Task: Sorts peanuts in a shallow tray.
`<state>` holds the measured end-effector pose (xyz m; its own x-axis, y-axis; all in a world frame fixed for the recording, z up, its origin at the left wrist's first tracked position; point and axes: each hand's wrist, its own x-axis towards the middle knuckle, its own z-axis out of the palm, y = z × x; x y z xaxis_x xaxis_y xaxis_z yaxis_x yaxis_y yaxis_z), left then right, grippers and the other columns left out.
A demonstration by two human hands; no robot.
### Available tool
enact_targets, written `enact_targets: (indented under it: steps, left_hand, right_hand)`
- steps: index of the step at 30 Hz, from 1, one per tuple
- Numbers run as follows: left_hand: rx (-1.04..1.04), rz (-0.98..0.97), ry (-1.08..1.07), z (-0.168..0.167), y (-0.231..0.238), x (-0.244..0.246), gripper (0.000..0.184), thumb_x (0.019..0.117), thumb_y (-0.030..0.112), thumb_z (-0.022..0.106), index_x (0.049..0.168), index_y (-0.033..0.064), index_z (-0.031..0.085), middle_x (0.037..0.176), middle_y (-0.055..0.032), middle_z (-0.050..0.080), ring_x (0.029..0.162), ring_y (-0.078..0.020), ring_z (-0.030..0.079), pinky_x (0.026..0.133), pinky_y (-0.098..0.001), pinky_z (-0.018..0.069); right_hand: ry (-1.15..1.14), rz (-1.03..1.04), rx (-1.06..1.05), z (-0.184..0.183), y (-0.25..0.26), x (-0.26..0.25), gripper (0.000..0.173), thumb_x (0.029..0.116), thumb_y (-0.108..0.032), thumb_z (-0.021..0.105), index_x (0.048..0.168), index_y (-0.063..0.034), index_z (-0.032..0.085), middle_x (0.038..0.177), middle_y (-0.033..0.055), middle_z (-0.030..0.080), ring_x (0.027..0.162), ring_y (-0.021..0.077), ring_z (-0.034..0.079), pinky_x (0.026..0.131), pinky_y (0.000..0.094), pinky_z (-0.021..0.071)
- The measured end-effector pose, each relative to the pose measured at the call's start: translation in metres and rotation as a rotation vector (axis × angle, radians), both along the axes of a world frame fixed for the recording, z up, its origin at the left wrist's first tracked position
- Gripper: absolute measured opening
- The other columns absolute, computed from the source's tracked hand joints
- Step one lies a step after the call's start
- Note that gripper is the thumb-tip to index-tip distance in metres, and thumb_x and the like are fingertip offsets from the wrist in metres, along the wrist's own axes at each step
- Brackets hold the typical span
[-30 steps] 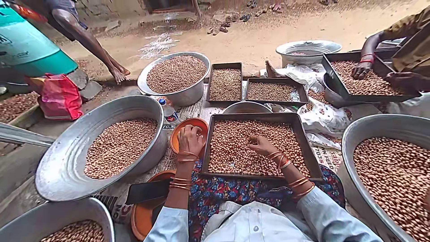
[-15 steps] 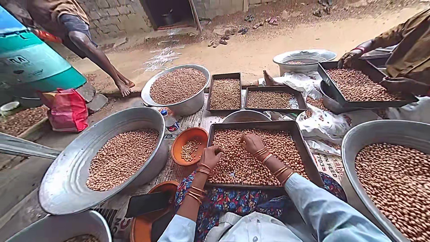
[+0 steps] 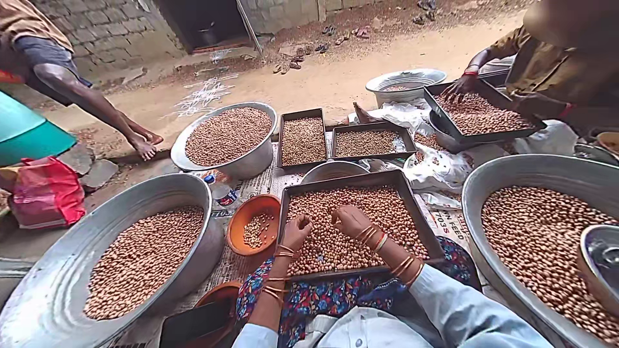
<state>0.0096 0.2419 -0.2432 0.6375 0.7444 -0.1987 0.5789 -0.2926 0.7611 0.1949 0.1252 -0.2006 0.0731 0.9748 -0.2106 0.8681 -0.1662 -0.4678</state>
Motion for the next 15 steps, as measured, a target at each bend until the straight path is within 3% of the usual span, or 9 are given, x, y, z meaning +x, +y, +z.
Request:
enact_targets:
  steps: [1,2,5,7,8,9,10,12,15]
  left_hand:
    - [-0.149,-0.059,-0.105,-0.005,-0.007,0.0,0.02,0.0973,0.004,0.059,0.115,-0.0028,0.062,0.094,-0.0082,0.065,0.075,-0.0122,0.063,0.071,-0.0303,0.0542]
    - [-0.31,-0.106,-0.166,-0.008,-0.018,0.002,0.02,0.0954,-0.001,0.058,0.115,-0.0035,0.059,0.09,-0.0043,0.062,0.069,-0.0079,0.059,0.065,-0.0257,0.052]
    - [-0.556,-0.182,-0.144,-0.008,-0.049,0.007,0.028,0.0885,-0.007,0.066,0.115,-0.0017,0.058,0.08,0.0025,0.063,0.062,-0.0015,0.057,0.061,-0.0207,0.0502]
    - [-0.53,-0.22,-0.086,-0.008,-0.047,0.006,0.021,0.0879,-0.004,0.067,0.106,0.0019,0.06,0.073,0.006,0.06,0.058,0.0005,0.052,0.057,-0.0193,0.0459]
    - [-0.458,-0.221,-0.039,-0.008,-0.037,0.004,0.011,0.0893,-0.002,0.067,0.098,0.0023,0.062,0.069,0.0059,0.058,0.055,-0.0001,0.049,0.054,-0.0198,0.0432]
    - [-0.34,-0.203,0.039,-0.004,-0.024,0.0,0.005,0.0921,0.001,0.068,0.096,0.0013,0.066,0.071,0.0029,0.059,0.057,-0.003,0.05,0.056,-0.0223,0.0437]
    - [-0.185,-0.147,0.144,0.007,-0.012,-0.005,0.007,0.0944,0.005,0.069,0.1,0.0013,0.069,0.08,-0.0026,0.064,0.066,-0.0091,0.056,0.064,-0.0285,0.048]
    - [0.121,0.057,0.309,0.035,0.009,-0.017,0.017,0.0961,0.007,0.066,0.11,0.0028,0.074,0.106,-0.0167,0.073,0.1,-0.0298,0.068,0.093,-0.0504,0.0517]
    - [0.472,0.265,0.324,0.052,0.031,-0.03,0.028,0.0972,0.008,0.062,0.123,0.0045,0.071,0.129,-0.0233,0.066,0.129,-0.0428,0.057,0.109,-0.0626,0.0398]
  right_hand:
    - [0.028,0.034,0.028,0.005,-0.005,-0.007,0.024,0.0984,-0.014,0.063,0.113,0.0015,0.072,0.117,0.0241,0.07,0.116,0.0412,0.065,0.098,0.059,0.0493]
    - [0.049,0.069,0.05,0.009,-0.009,-0.015,0.022,0.0983,-0.012,0.062,0.112,0.003,0.071,0.114,0.0246,0.07,0.114,0.0417,0.065,0.097,0.0586,0.0494]
    - [0.053,0.145,0.083,0.02,-0.019,-0.041,0.02,0.0986,-0.01,0.061,0.108,0.0048,0.07,0.106,0.0246,0.07,0.106,0.042,0.068,0.09,0.059,0.0516]
    - [0.069,0.156,0.085,0.021,-0.025,-0.045,0.021,0.0996,-0.01,0.059,0.112,0.0037,0.07,0.107,0.024,0.071,0.106,0.0417,0.068,0.09,0.0589,0.0518]
    - [0.075,0.144,0.073,0.021,-0.027,-0.041,0.023,0.1002,-0.01,0.059,0.115,0.0024,0.07,0.109,0.0235,0.071,0.108,0.0414,0.068,0.092,0.059,0.0515]
    - [0.074,0.123,0.054,0.02,-0.03,-0.035,0.024,0.1011,-0.011,0.058,0.118,0.0007,0.069,0.111,0.0227,0.071,0.11,0.0409,0.067,0.093,0.0591,0.0509]
    - [0.064,0.091,0.038,0.018,-0.034,-0.025,0.025,0.1011,-0.012,0.057,0.121,-0.001,0.069,0.113,0.0221,0.071,0.111,0.0406,0.067,0.093,0.0595,0.0505]
    - [0.042,-0.025,-0.008,0.017,-0.044,0.001,0.029,0.101,-0.016,0.06,0.125,-0.0032,0.068,0.117,0.0219,0.071,0.114,0.0404,0.066,0.095,0.0602,0.0501]
    - [-0.018,-0.28,-0.111,0.018,-0.062,0.043,0.039,0.1,-0.018,0.062,0.136,-0.0044,0.061,0.126,0.0242,0.067,0.121,0.0418,0.063,0.1,0.0598,0.048]
